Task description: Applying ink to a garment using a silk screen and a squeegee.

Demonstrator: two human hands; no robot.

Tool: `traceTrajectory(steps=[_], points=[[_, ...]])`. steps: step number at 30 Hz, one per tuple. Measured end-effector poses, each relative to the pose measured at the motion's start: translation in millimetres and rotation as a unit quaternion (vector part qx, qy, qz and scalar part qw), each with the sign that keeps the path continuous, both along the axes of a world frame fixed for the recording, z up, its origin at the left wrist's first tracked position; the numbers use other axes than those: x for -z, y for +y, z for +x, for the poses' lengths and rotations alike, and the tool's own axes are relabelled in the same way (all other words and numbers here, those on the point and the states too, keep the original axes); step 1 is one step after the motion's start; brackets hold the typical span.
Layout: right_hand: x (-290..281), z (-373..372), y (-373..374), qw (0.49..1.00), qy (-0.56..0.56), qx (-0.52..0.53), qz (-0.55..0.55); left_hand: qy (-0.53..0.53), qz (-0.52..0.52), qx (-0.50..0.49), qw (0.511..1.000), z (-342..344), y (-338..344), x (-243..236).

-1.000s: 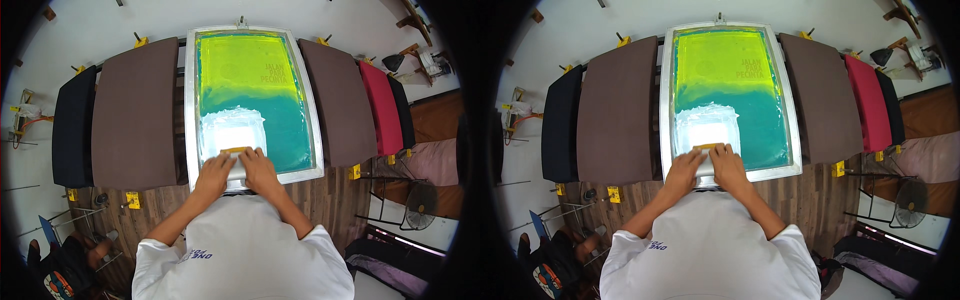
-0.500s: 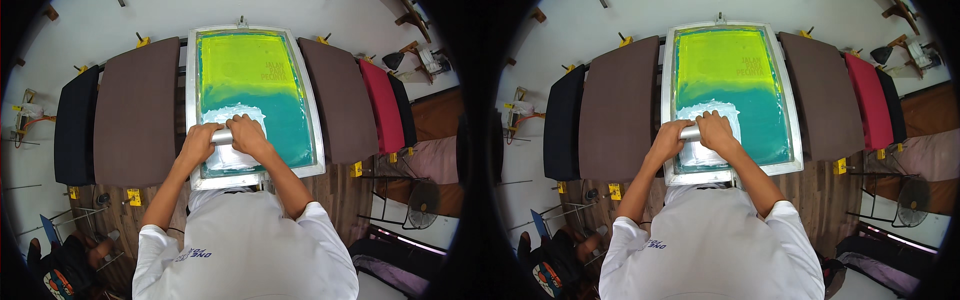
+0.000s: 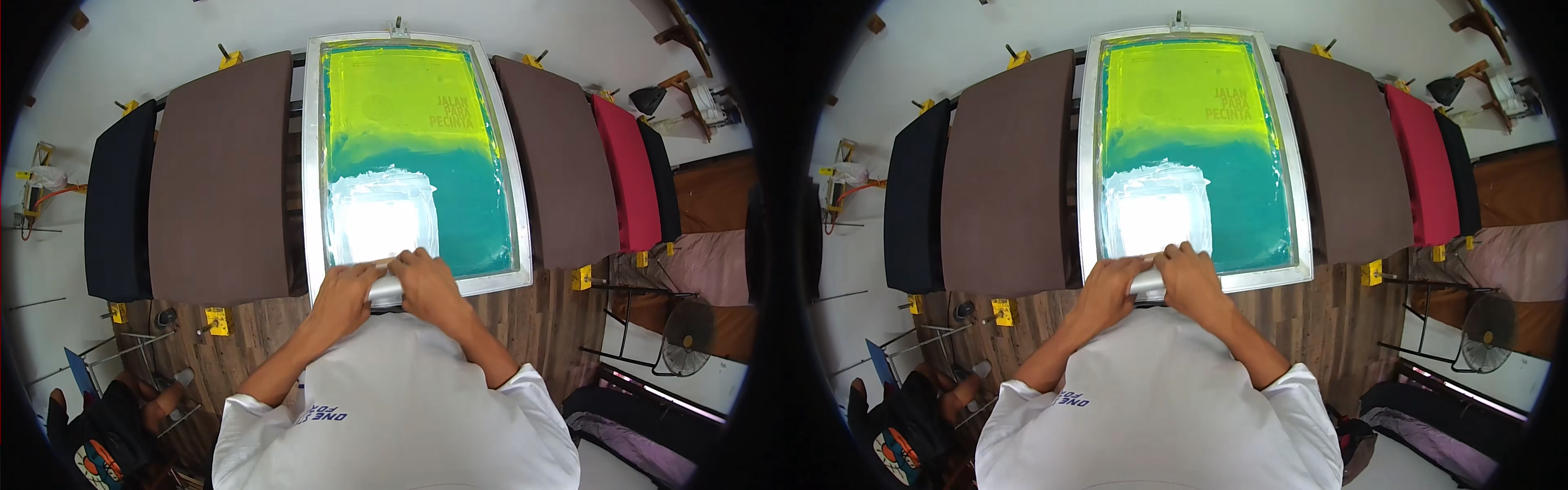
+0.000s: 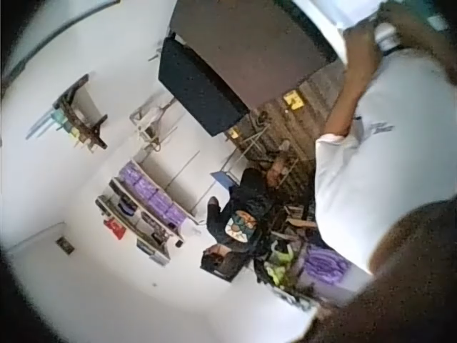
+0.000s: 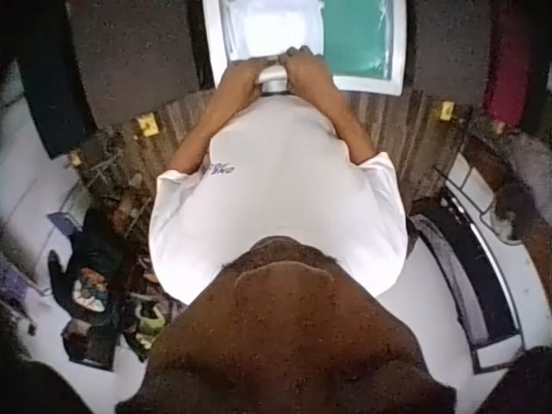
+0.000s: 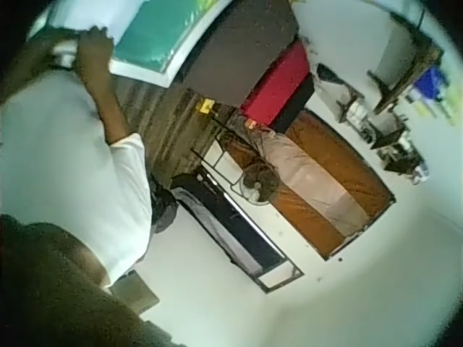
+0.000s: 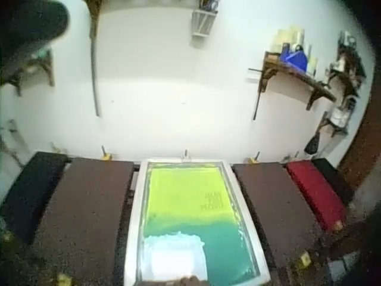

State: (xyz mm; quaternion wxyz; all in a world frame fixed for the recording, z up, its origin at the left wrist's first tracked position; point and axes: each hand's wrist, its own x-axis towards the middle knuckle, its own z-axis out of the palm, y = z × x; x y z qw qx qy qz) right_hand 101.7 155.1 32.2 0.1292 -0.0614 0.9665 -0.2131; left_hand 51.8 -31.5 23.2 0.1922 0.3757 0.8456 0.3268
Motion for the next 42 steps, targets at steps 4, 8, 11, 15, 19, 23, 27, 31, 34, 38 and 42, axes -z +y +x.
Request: traceTrajectory(steps=[4, 8, 11, 15, 19, 23, 27, 31, 34, 38, 42], points=[[-2, -43, 27, 0.998, 0.042, 0.030, 0.037, 0.047, 0.064, -0.005, 0.997, -50, 31, 13], [13, -80, 44, 0.995, 0.065, 0.059, 0.045, 0.058, 0.067, -0.035, 0.995, -92, 57, 31], [14, -72, 44, 0.997, 0.031, 0.056, 0.034, 0.056, 0.095, -0.030, 0.993, -82, 55, 31], [12, -35, 32, 0.997, 0.044, 0.060, -0.004, 0.090, 0.074, -0.006, 0.993, -44, 40, 27], [1, 3, 18, 0.998, -0.004, 0.052, -0.031, -0.010, 0.010, 0.010, 1.000, -6, 20, 17], [-12, 0, 20, 0.996, -0.069, 0.036, -0.044, -0.048, 0.012, 0.012, 0.999, -9, 17, 0], [-10, -42, 21, 1.000, 0.002, 0.028, 0.003, 0.010, 0.038, -0.034, 0.999, -45, 25, 5], [19, -69, 20, 0.994, 0.091, 0.032, 0.053, 0.116, 0.090, -0.064, 0.987, -70, 29, 25], [24, -49, 14, 0.996, 0.071, 0.027, 0.044, 0.029, 0.073, -0.071, 0.994, -48, 23, 41], [18, 4, -1, 0.999, 0.045, 0.022, 0.010, 0.042, 0.010, -0.032, 0.999, 9, 4, 31], [7, 19, -1, 1.000, 0.006, 0.020, -0.008, 0.015, 0.002, -0.012, 1.000, 16, 0, 10]])
